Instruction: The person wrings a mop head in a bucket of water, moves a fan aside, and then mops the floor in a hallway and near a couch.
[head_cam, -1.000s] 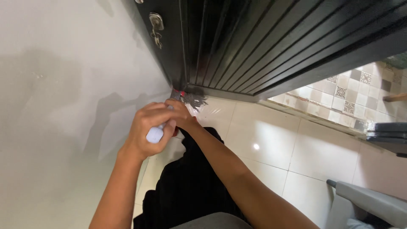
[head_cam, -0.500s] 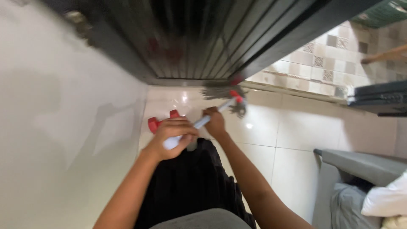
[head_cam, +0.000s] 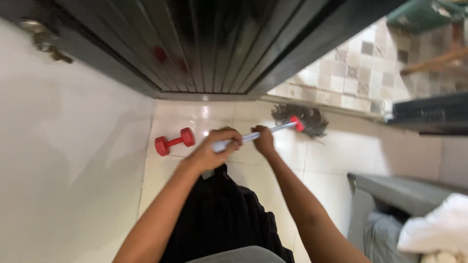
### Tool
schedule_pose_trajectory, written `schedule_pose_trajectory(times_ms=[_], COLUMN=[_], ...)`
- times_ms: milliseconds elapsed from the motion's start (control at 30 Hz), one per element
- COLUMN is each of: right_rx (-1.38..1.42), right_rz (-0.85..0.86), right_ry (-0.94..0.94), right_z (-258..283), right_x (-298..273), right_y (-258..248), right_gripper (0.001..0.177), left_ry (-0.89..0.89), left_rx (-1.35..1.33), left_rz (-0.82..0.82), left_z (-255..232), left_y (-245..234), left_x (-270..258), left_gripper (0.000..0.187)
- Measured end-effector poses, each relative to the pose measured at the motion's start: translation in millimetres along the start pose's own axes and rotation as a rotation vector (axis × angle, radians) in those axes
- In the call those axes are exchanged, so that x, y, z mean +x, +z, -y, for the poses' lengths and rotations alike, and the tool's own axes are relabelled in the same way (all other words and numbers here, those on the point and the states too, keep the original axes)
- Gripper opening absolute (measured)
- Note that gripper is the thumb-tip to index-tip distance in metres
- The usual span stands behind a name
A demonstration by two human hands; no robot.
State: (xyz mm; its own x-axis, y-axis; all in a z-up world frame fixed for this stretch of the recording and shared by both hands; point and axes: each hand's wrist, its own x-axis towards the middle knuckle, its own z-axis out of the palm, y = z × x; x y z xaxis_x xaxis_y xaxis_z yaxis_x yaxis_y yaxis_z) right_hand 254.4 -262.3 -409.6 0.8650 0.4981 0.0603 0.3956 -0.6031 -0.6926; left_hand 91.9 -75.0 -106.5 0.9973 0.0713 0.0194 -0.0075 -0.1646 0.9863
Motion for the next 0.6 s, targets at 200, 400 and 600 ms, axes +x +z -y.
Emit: schedule_pose_trajectory(times_ms=[200,400,600], right_rx=[0.334,1.143,0.681], right_rz=[0.094,0.487,0.348], right_ry=[-0.308,-0.642,-0.533], right_z=[143.8,271.6,319.3], right_x=[15.7,11.0,-23.2], right_y=[76.3,75.0,9.5], right_gripper=[0.019,0.036,0.02], left_ry=[0.143,0.122,0.077], left_rx=[0.144,0.379,0.546], left_rz=[-0.204,-0.276,-0.147], left_z=[-104.7,-151.5,-136.6], left_y=[-76.5,-85.4,-50.7], left_x=[-44.6,-66.3,-55.2], left_gripper=[0.006,0.001,0.006])
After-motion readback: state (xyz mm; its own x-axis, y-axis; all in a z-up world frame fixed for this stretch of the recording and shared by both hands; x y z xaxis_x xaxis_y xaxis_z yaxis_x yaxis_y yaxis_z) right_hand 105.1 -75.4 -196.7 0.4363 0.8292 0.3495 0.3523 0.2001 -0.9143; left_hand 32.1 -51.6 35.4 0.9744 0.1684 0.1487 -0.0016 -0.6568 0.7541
